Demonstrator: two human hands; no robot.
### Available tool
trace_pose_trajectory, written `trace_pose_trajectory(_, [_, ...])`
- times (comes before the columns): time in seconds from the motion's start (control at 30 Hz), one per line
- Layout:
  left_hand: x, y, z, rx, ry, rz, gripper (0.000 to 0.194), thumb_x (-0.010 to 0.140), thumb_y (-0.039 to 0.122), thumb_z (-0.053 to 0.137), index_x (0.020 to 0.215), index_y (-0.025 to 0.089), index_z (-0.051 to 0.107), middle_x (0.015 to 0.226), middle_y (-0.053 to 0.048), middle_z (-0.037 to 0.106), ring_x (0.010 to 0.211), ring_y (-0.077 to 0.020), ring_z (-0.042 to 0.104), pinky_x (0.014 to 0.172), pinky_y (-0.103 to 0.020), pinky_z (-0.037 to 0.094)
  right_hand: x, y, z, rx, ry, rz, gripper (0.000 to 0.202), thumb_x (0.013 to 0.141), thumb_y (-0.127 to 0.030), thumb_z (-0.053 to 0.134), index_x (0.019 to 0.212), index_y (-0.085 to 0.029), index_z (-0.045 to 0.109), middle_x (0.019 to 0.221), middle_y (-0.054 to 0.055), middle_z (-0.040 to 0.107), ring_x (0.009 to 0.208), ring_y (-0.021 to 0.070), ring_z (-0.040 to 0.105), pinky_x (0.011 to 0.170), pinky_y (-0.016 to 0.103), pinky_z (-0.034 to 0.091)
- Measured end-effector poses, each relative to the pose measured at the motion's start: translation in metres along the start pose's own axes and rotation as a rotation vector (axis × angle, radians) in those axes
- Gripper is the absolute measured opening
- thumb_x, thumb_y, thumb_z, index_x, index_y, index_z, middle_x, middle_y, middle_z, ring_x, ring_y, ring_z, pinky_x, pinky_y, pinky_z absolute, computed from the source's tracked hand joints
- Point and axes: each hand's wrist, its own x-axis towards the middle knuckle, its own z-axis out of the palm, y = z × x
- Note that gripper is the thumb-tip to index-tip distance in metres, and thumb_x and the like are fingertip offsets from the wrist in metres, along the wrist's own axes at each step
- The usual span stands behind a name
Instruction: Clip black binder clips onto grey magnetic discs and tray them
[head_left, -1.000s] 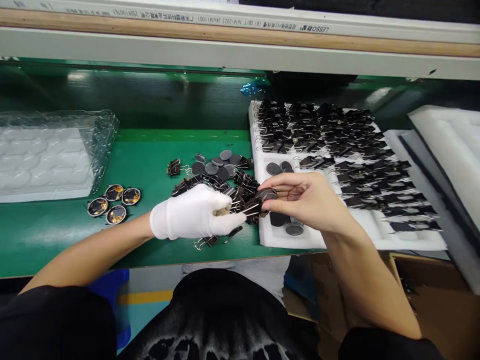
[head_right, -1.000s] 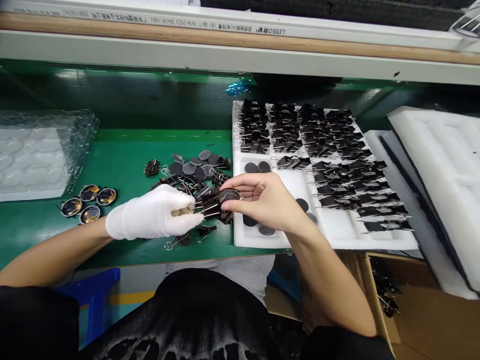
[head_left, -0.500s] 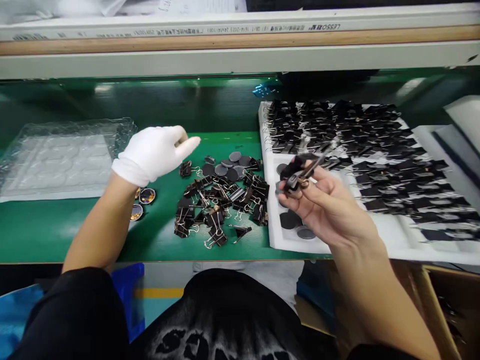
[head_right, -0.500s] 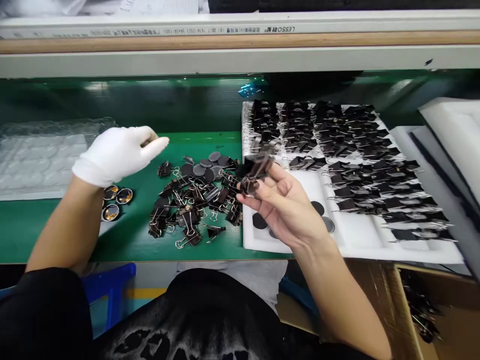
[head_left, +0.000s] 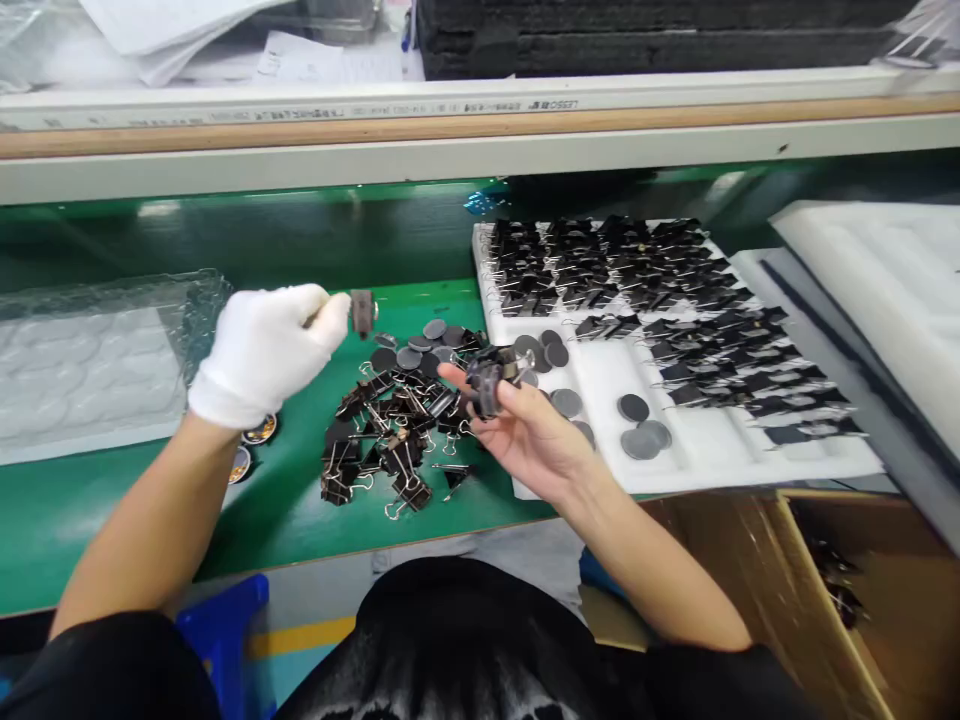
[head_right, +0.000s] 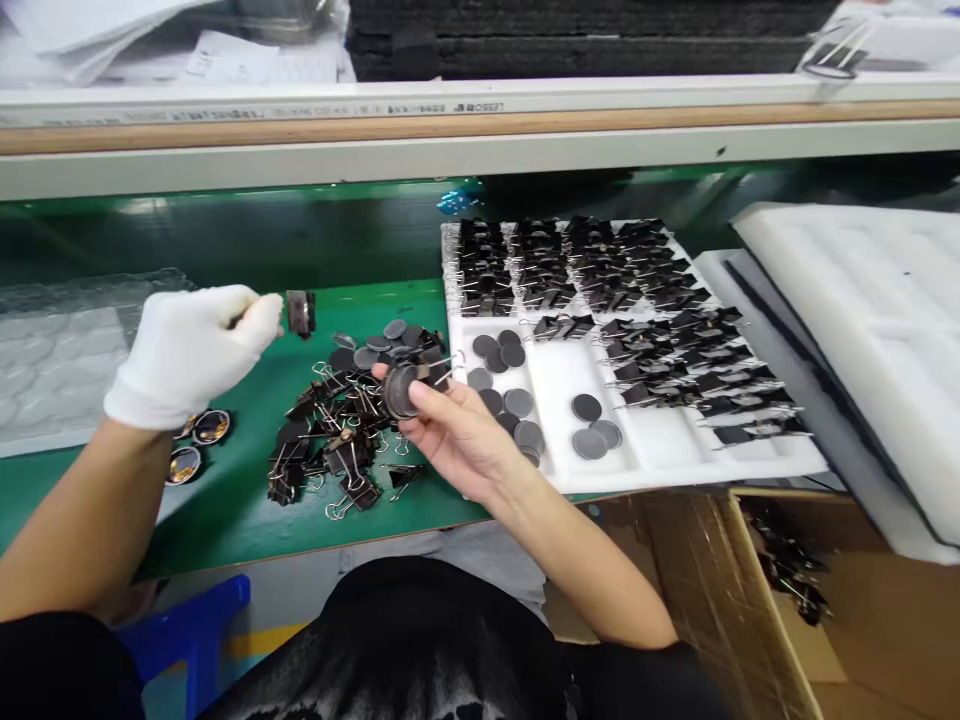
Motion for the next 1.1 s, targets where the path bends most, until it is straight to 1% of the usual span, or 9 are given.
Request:
trace_pose_trajectory(0.07, [-0.019,0.019,-0.003,-0.264,0.082,0.141,0.045,0.099,0.045,0.04,0.064,0.02,0.056,0.057,0.001,0.051,0.057,-0.0112,0.044,0.061,-0.027,0.034,0.004,0.009,0.009,0.027,-0.049,-0.077,0.025,0.066,-0.038,0.093,0.082,-0.028,0.078,0.123,0.002,0.076,0.097,0.0158,0.07,0.085,0.029,0.062])
trace_pose_trajectory(0.13, [-0.034,0.035,0.0,-0.397,0.065,0.234,0.043,0.098,0.04,0.043,0.061,0.02,0.054,0.055,0.003,0.05,0.053,-0.0096,0.043,0.057,-0.026,0.032,0.008,0.016,0.014,0.003,-0.076,-0.161,0.033,0.064,-0.044,0.093,0.09,-0.03,0.079,0.124,0.003,0.076,0.113,0.0232,0.069,0.099,0.041,0.059])
trace_pose_trajectory(0.23, [-0.042,0.046,0.007,-0.439,-0.037,0.336,0.042,0.098,0.034,0.04,0.059,0.02,0.046,0.052,0.004,0.044,0.05,-0.0089,0.037,0.054,-0.025,0.03,0.008,0.021,0.014,-0.079,-0.104,-0.219,0.045,0.062,-0.043,0.094,0.102,-0.03,0.079,0.121,0.004,0.077,0.118,0.0282,0.069,0.107,0.051,0.055])
trace_pose_trajectory(0.37, [-0.039,0.041,0.009,-0.378,-0.197,0.454,0.034,0.088,0.032,0.042,0.057,0.02,0.037,0.05,0.004,0.037,0.048,-0.009,0.029,0.05,-0.026,0.025,0.001,0.017,0.006,-0.191,-0.129,-0.239,0.042,0.066,-0.033,0.093,0.105,-0.028,0.08,0.115,0.004,0.079,0.112,0.0253,0.073,0.111,0.049,0.053])
trace_pose_trajectory(0.53, [-0.042,0.044,0.004,-0.383,-0.235,0.444,0.037,0.074,0.039,0.057,0.055,0.021,0.03,0.05,0.006,0.026,0.05,-0.0081,0.021,0.047,-0.025,0.021,-0.006,0.008,0.0,-0.227,-0.197,-0.154,0.043,0.066,-0.032,0.093,0.107,-0.025,0.081,0.108,0.006,0.081,0.1,0.0237,0.077,0.103,0.044,0.058])
trace_pose_trajectory(0.73, [-0.049,0.048,-0.002,-0.432,-0.31,0.434,0.035,0.074,0.034,0.056,0.056,0.021,0.029,0.05,0.007,0.025,0.048,-0.0072,0.022,0.047,-0.023,0.022,-0.006,0.004,-0.01,-0.311,-0.264,-0.127,0.034,0.061,-0.036,0.096,0.088,-0.022,0.082,0.105,0.009,0.081,0.1,0.0276,0.077,0.101,0.046,0.059])
trace_pose_trajectory(0.87, [-0.05,0.05,-0.004,-0.404,-0.359,0.398,0.037,0.074,0.036,0.058,0.056,0.021,0.029,0.049,0.007,0.027,0.047,-0.0074,0.025,0.047,-0.024,0.022,-0.005,0.002,-0.015,-0.386,-0.285,-0.159,0.033,0.064,-0.031,0.095,0.093,-0.023,0.083,0.113,0.009,0.08,0.106,0.028,0.076,0.104,0.047,0.058])
trace_pose_trajectory(1.0, [-0.048,0.055,-0.002,-0.39,-0.272,0.417,0.036,0.076,0.038,0.053,0.055,0.021,0.029,0.048,0.006,0.026,0.047,-0.0084,0.023,0.048,-0.025,0.023,-0.008,0.0,-0.011,-0.373,-0.224,-0.151,0.039,0.062,-0.031,0.096,0.098,-0.024,0.083,0.118,0.009,0.079,0.107,0.0287,0.074,0.105,0.049,0.056])
trace_pose_trajectory(1.1, [-0.045,0.054,0.002,-0.39,-0.193,0.409,0.036,0.075,0.038,0.052,0.053,0.021,0.03,0.047,0.006,0.028,0.049,-0.0088,0.022,0.048,-0.024,0.025,-0.009,-0.002,-0.006,-0.303,-0.103,-0.2,0.034,0.066,-0.033,0.094,0.097,-0.028,0.082,0.122,0.006,0.077,0.113,0.0243,0.072,0.103,0.042,0.058])
